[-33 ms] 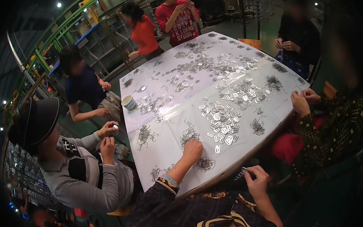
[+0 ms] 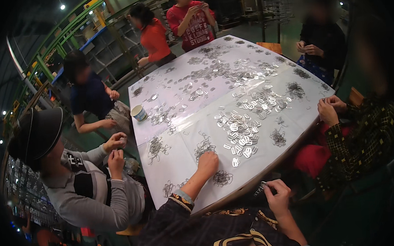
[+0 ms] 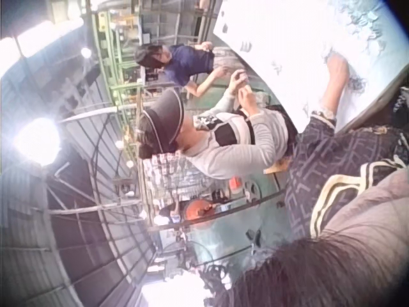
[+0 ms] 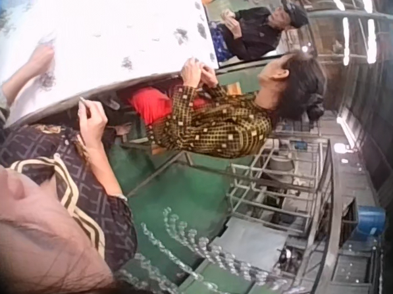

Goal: The person sits at a table with several others and repeatedly picks up small metal pieces and wire loops, then links them together by hand. The assembled chains are hung on a nearby metal rack.

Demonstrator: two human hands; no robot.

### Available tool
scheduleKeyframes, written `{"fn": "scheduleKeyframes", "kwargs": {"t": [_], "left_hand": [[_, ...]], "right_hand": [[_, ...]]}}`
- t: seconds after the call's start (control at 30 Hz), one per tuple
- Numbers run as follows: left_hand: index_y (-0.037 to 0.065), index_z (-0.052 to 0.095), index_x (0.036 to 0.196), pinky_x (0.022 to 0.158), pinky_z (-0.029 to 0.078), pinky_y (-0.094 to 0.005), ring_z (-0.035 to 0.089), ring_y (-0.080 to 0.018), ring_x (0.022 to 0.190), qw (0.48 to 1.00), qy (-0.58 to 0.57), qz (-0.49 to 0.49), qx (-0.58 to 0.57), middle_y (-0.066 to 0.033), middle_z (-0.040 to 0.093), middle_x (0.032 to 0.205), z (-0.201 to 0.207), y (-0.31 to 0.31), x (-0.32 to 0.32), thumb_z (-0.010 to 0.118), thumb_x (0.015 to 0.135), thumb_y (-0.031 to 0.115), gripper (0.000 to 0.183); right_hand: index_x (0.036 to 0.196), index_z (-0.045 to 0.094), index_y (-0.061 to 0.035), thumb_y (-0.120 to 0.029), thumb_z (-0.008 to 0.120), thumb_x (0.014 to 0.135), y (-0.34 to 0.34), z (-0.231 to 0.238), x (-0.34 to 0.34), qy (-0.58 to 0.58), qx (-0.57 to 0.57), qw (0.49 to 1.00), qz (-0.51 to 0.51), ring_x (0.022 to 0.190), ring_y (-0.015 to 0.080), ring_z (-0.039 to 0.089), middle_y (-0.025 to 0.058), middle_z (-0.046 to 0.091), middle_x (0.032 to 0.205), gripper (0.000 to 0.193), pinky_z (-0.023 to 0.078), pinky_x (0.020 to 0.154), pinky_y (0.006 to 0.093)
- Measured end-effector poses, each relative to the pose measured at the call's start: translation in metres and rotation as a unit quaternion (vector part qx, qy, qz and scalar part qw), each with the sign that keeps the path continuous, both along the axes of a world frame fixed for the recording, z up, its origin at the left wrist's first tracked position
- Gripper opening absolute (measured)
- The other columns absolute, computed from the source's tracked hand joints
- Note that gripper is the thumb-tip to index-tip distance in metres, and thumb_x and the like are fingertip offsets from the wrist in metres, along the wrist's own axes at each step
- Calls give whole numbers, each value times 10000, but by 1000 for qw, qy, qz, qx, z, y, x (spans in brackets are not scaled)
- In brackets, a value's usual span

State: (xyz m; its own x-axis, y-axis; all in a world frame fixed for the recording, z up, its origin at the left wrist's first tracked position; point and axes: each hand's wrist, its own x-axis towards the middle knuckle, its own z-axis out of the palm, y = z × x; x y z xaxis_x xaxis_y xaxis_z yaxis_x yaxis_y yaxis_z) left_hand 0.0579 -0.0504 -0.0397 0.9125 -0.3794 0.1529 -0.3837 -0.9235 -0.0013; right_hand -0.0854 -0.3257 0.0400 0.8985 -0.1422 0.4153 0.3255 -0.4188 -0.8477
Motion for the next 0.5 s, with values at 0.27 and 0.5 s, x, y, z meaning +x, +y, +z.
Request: {"fn": "scheduleKeyframes", "kwargs": {"t": [0.27,0.5], "left_hand": [[15,654,773,689,544,-420,645,-317,798,996,63,59,30,-157,646,833,9,-4,3,560,765,42,98],[-3,645,819,681,522,-369,647,-272,763,978,49,80,-188,-148,652,837,37,-12,-5,620,779,60,78]], "right_hand": [[816,667,13,8,721,755,6,0,7,-12,0,1000,16,604,200,619,102,624,720,81,486,550,297],[799,656,12,10,720,756,8,2,11,-32,-2,999,2,574,202,608,101,614,707,77,470,514,292]]}}
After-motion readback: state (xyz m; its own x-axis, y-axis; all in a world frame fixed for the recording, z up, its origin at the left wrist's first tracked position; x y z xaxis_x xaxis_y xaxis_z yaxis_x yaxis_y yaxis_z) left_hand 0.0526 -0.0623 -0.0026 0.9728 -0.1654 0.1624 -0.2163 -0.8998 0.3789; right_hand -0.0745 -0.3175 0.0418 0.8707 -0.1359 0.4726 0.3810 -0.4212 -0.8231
